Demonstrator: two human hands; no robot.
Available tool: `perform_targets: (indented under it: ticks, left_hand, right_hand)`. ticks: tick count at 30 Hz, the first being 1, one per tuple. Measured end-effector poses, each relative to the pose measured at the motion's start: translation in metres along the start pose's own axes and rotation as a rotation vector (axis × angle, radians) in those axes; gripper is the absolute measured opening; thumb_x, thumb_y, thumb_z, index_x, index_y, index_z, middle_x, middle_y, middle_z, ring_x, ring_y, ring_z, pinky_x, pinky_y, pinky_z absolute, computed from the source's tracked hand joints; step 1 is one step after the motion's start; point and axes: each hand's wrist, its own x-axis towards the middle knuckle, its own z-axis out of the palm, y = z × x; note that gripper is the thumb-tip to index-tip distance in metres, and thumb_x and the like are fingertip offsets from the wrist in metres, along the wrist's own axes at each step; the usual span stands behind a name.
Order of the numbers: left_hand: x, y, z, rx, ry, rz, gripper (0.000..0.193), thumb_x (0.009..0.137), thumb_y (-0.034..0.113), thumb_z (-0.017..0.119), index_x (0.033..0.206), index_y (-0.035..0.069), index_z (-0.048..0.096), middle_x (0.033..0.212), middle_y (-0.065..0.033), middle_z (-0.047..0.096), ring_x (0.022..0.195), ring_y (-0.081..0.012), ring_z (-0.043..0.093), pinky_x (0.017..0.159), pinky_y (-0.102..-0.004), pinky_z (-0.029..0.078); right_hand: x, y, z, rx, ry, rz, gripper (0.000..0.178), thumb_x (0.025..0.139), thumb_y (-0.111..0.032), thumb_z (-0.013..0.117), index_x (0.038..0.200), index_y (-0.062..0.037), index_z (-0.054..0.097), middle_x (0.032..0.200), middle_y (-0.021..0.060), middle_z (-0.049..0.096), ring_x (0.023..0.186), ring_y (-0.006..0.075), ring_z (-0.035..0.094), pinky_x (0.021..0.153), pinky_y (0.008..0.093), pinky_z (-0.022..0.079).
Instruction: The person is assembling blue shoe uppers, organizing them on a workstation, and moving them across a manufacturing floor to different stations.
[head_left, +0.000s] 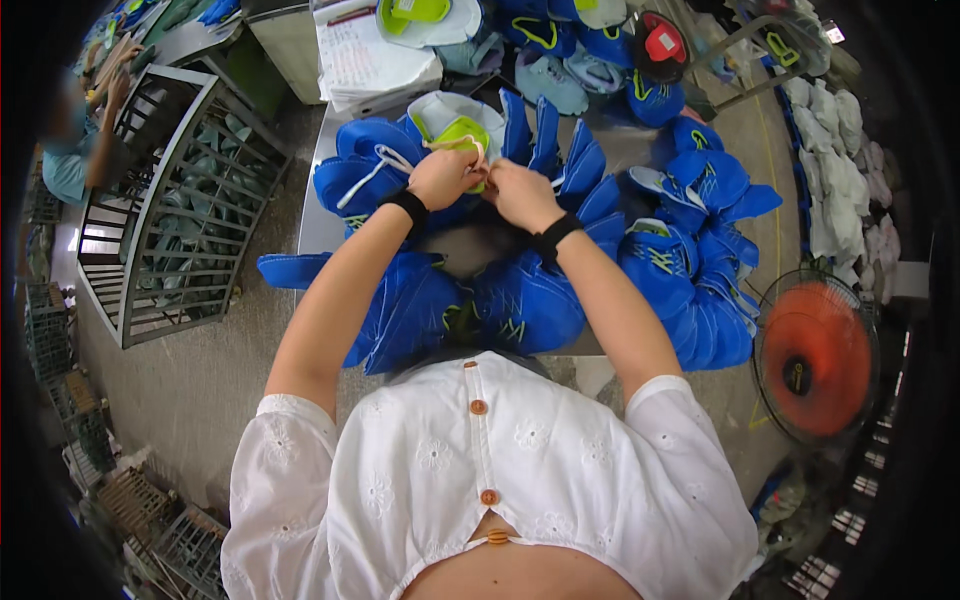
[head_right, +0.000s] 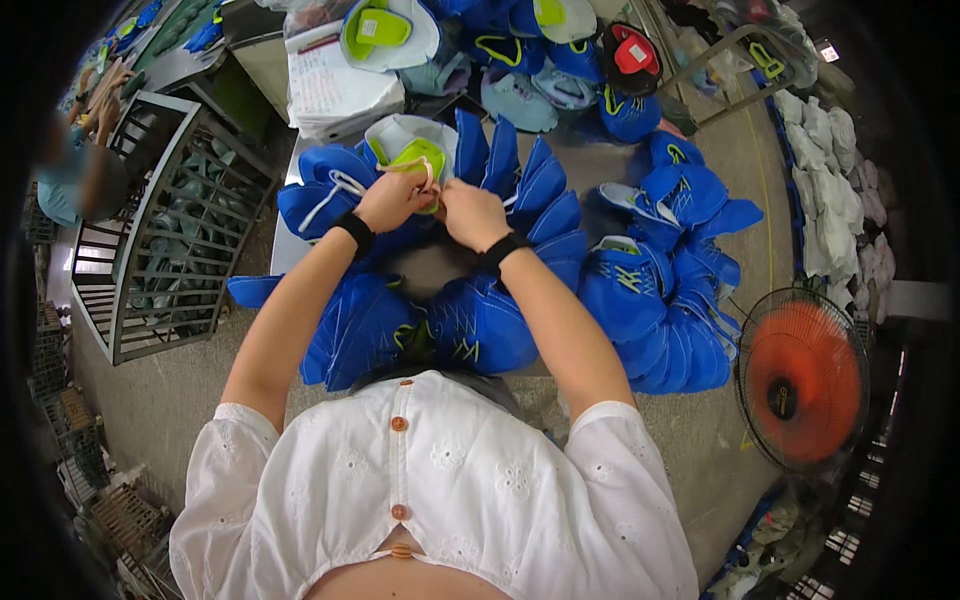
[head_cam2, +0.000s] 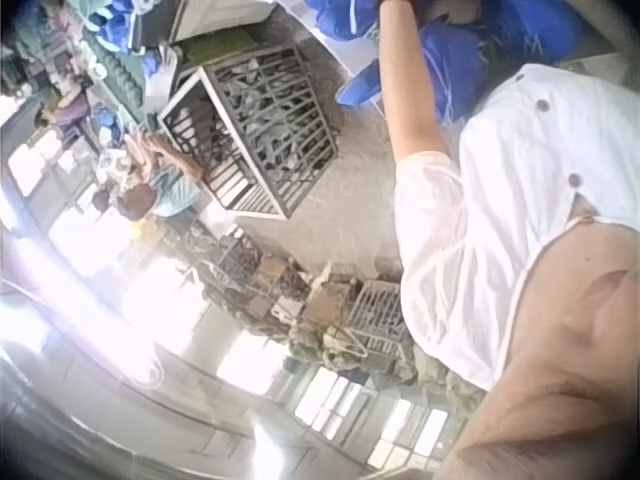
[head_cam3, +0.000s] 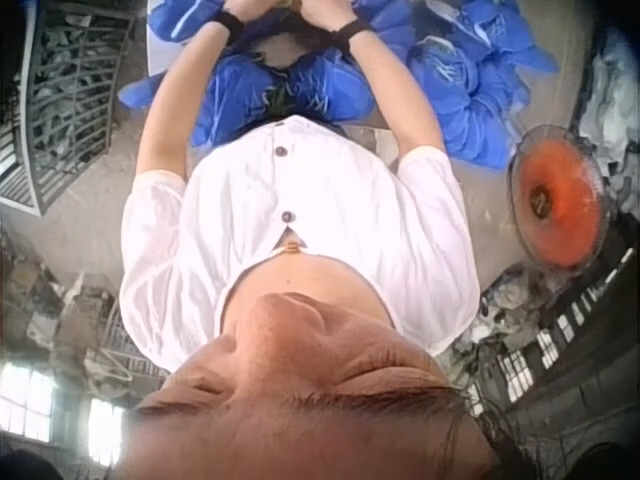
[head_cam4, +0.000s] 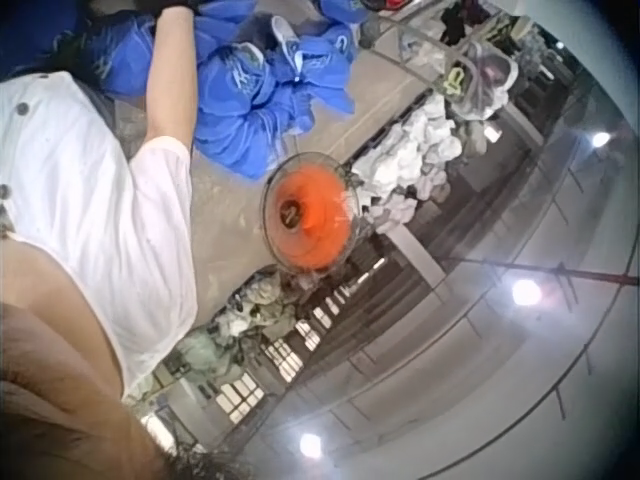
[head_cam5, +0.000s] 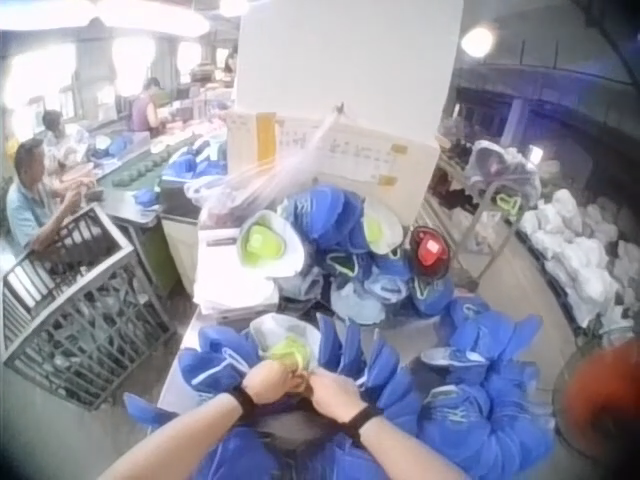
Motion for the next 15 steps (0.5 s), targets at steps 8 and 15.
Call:
perform_targets:
  ticks: [8,15]
  left_hand:
    - [0.014,-0.014,-0.033,0.459,-0.133,-0.068,0.017,0.077,0.017,0.05,0.084,0.008,0.063,0.081,-0.0109,0.063,0.072,-0.0305,0.059,0.064,-0.0389,0.046]
    - [0.032,-0.032,-0.056,-0.036,0.198,-0.342,0.029,0.083,0.027,0.051,0.087,0.001,0.063,0.065,-0.0083,0.064,0.058,-0.0196,0.061,0.06,-0.0293,0.047]
  right_hand:
    - [-0.012,0.069,-0.054,0.44,0.158,0.419,0.028,0.082,-0.024,0.053,0.075,0.0024,0.061,0.068,0.0132,0.062,0.056,0.0205,0.063,0.053,0.0313,0.049]
    - [-0.011,0.087,-0.056,0.97,0.283,0.525,0.029,0.087,-0.023,0.05,0.087,0.0048,0.059,0.077,0.0085,0.061,0.064,0.0177,0.064,0.05,0.0232,0.047]
